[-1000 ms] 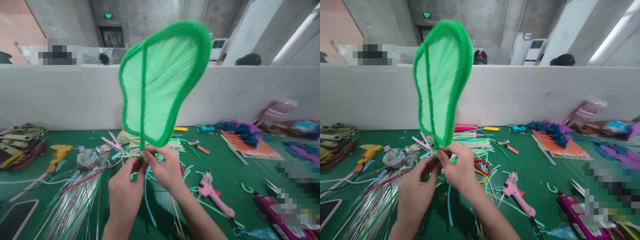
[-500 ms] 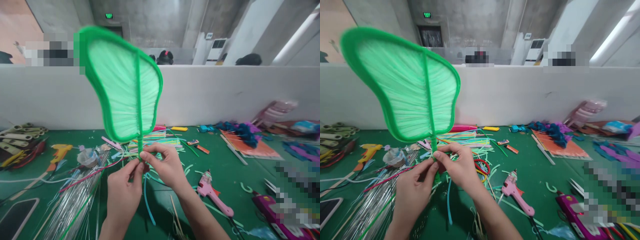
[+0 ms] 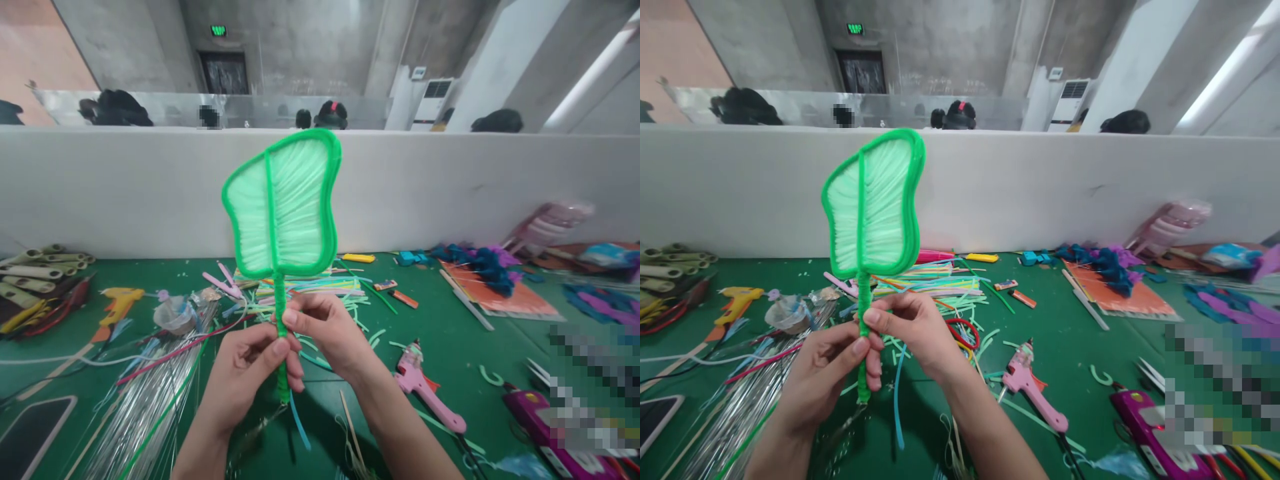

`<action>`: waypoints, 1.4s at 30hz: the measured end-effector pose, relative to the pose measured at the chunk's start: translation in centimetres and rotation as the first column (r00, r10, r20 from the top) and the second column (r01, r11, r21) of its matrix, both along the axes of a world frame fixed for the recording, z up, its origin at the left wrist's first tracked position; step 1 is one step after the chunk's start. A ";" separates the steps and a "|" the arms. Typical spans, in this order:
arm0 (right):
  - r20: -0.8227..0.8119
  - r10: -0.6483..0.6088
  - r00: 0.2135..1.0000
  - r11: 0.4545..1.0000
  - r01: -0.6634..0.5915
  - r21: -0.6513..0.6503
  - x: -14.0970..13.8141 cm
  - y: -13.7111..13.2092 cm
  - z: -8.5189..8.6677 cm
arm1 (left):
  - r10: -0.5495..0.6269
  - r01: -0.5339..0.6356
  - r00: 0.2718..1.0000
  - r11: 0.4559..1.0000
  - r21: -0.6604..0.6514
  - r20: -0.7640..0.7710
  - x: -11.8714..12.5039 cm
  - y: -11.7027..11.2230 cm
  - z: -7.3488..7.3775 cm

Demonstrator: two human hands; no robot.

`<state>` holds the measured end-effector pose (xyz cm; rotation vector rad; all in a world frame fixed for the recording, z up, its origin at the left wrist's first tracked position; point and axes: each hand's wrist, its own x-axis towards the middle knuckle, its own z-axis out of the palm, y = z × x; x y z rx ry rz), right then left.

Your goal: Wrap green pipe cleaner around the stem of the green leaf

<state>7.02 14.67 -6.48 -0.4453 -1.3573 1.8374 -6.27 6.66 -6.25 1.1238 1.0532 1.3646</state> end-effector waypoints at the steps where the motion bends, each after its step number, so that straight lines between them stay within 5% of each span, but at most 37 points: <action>1: 0.029 -0.059 0.998 0.998 0.058 0.029 -0.1 0.1 -0.1 | 0.009 -0.009 1.000 1.000 -0.004 -0.027 0.0 0.3 -0.1; 3: 0.116 -0.260 0.959 0.961 0.246 0.128 -0.4 0.2 -0.3 | 0.080 -0.075 0.978 0.997 0.029 -0.194 0.3 0.8 -0.4; 5: 0.179 -0.495 0.850 0.845 0.423 0.327 -0.9 0.2 -0.4 | 0.263 -0.216 0.856 0.964 0.155 -0.445 0.8 1.3 -0.9; 7: 0.161 -0.663 0.731 0.680 0.499 0.537 -1.3 -0.1 -0.4 | 0.515 -0.362 0.602 0.857 0.366 -0.611 1.5 1.5 -1.5; 9: 0.109 -0.733 0.672 0.570 0.519 0.636 -1.6 -0.5 -0.3 | 0.676 -0.371 0.328 0.735 0.568 -0.660 2.2 1.6 -2.0; 11: 0.106 -0.724 0.682 0.584 0.523 0.621 -1.6 -0.8 -0.1 | 0.749 -0.307 0.143 0.655 0.691 -0.646 2.5 1.5 -2.3; 14: 0.126 -0.613 0.780 0.719 0.485 0.498 -1.4 -1.0 0.3 | 0.781 -0.269 0.051 0.611 0.744 -0.623 2.5 1.2 -2.1; 16: 0.128 -0.531 0.837 0.798 0.444 0.408 -1.1 -0.8 0.4 | 0.784 -0.278 0.072 0.609 0.743 -0.616 2.4 1.0 -1.6; 18: 0.125 -0.466 0.876 0.858 0.413 0.305 -1.0 -0.6 0.5 | 0.763 -0.290 0.166 0.643 0.709 -0.625 2.1 0.8 -1.1; 23: 0.079 -0.304 0.949 0.953 0.303 0.028 -0.8 -0.4 0.5 | 0.462 -0.274 0.641 0.884 0.380 -0.613 1.3 0.2 0.2; 27: 0.014 -0.210 0.978 0.975 0.210 -0.078 -0.7 -0.3 0.5 | 0.182 -0.151 0.928 0.981 0.118 -0.325 0.7 0.0 0.6; 31: -0.044 -0.164 0.985 0.979 0.158 -0.125 -0.6 0.1 0.3 | 0.051 -0.051 0.999 0.999 0.004 -0.010 0.6 0.0 0.6; 35: -0.074 -0.101 0.992 0.987 0.091 -0.129 -0.4 -0.1 0.2 | -0.091 0.104 0.971 0.993 -0.049 0.219 0.4 -0.1 0.3; 42: 0.007 0.072 0.997 0.997 -0.072 -0.019 -0.2 -0.5 0.2 | -0.196 0.221 0.944 0.973 -0.070 0.267 -0.4 0.8 -1.1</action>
